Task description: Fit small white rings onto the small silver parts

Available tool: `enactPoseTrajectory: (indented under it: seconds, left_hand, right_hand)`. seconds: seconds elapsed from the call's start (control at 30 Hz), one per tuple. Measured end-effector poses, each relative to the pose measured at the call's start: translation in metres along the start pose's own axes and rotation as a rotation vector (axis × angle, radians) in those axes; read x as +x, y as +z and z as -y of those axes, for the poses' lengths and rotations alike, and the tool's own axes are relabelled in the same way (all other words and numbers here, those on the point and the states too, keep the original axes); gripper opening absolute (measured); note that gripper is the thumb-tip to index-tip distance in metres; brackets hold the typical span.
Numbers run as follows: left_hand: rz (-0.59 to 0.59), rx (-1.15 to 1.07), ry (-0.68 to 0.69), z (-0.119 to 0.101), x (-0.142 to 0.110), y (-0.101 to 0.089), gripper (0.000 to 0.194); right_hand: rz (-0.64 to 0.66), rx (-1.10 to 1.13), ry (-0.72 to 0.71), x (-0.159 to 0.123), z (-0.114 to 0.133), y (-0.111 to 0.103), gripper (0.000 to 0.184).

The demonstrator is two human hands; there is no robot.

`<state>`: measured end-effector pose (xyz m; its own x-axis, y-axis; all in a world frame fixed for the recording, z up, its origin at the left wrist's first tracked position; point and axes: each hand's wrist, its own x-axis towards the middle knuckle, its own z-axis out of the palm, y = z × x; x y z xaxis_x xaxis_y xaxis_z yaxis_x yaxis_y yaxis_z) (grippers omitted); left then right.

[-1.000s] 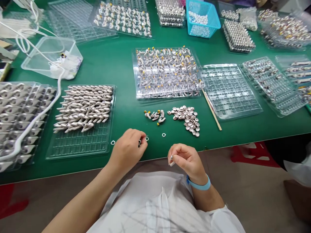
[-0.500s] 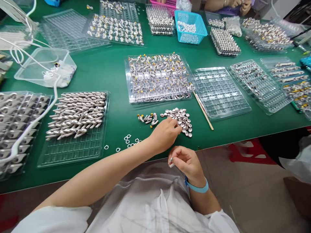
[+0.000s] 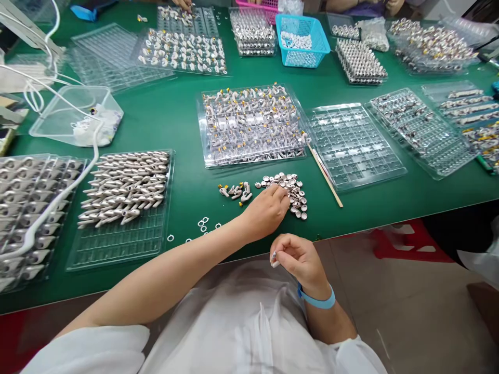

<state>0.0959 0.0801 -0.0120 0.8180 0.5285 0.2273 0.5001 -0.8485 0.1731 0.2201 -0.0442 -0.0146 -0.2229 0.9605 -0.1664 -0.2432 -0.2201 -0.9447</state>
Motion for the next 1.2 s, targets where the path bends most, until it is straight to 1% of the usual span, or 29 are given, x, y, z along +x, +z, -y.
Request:
enactPoseTrajectory:
  seconds: [0.1,0.17,0.27,0.33,0.4,0.5,0.57,0.6,0.67,0.73,0.77,0.83,0.87,0.9,0.97,1.07,1.2]
  left_hand:
    - [-0.109,-0.117,-0.06,0.001,-0.014,-0.004,0.02]
    - [-0.202,-0.232,-0.118,0.0,-0.028,-0.009,0.015]
    - [-0.31,-0.417,-0.265,-0.004,-0.052,-0.02,0.005]
    - [-0.305,-0.541,-0.418,-0.008,-0.066,-0.028,0.004]
    - [-0.276,-0.651,-0.548,-0.014,-0.078,-0.034,0.003]
    - [-0.256,-0.756,-0.694,-0.021,-0.091,-0.037,0.003]
    - [-0.269,-0.828,-0.765,-0.025,-0.097,-0.036,0.002]
    - [-0.282,-0.868,-0.785,-0.026,-0.099,-0.035,0.006]
    - [-0.299,-0.932,-0.785,-0.026,-0.104,-0.034,0.02]
    - [-0.291,-0.942,-0.729,-0.023,-0.109,-0.034,0.034]
    - [-0.278,-0.931,-0.688,-0.022,-0.112,-0.034,0.036]
    - [-0.241,-0.912,-0.62,-0.018,-0.115,-0.036,0.03]
    - [-0.216,-0.912,-0.608,-0.016,-0.117,-0.037,0.027]
    - [-0.186,-0.92,-0.615,-0.015,-0.118,-0.038,0.023]
    - [-0.129,-0.955,-0.679,-0.013,-0.119,-0.041,0.017]
    - [-0.066,-1.07,-0.762,-0.011,-0.12,-0.045,0.017]
    - [-0.011,-1.238,-0.741,-0.009,-0.123,-0.049,0.019]
  right_hand:
    - [-0.024,-0.006,-0.01,0.0,0.001,-0.001,0.012]
    - [-0.063,-0.033,-0.036,0.0,0.003,-0.002,0.013]
    - [-0.155,-0.112,-0.095,0.001,0.005,-0.002,0.013]
    - [-0.214,-0.179,-0.145,0.003,0.005,0.001,0.012]
    - [-0.217,-0.246,-0.199,0.006,0.005,0.007,0.011]
    - [-0.137,-0.348,-0.268,0.01,0.007,0.018,0.011]
    - [-0.093,-0.439,-0.305,0.013,0.009,0.026,0.012]
    - [-0.08,-0.492,-0.324,0.014,0.01,0.03,0.012]
    - [-0.066,-0.596,-0.371,0.018,0.012,0.036,0.014]
    - [-0.052,-0.676,-0.417,0.021,0.013,0.04,0.015]
    - [-0.041,-0.706,-0.437,0.022,0.013,0.041,0.015]
    - [-0.008,-0.752,-0.467,0.024,0.013,0.042,0.017]
    - [0.013,-0.774,-0.478,0.025,0.013,0.041,0.018]
    - [0.036,-0.796,-0.491,0.026,0.013,0.041,0.018]
    - [0.096,-0.838,-0.511,0.027,0.014,0.039,0.019]
    - [0.182,-0.866,-0.535,0.03,0.016,0.036,0.02]
    - [0.21,-0.809,-0.535,0.031,0.019,0.037,0.021]
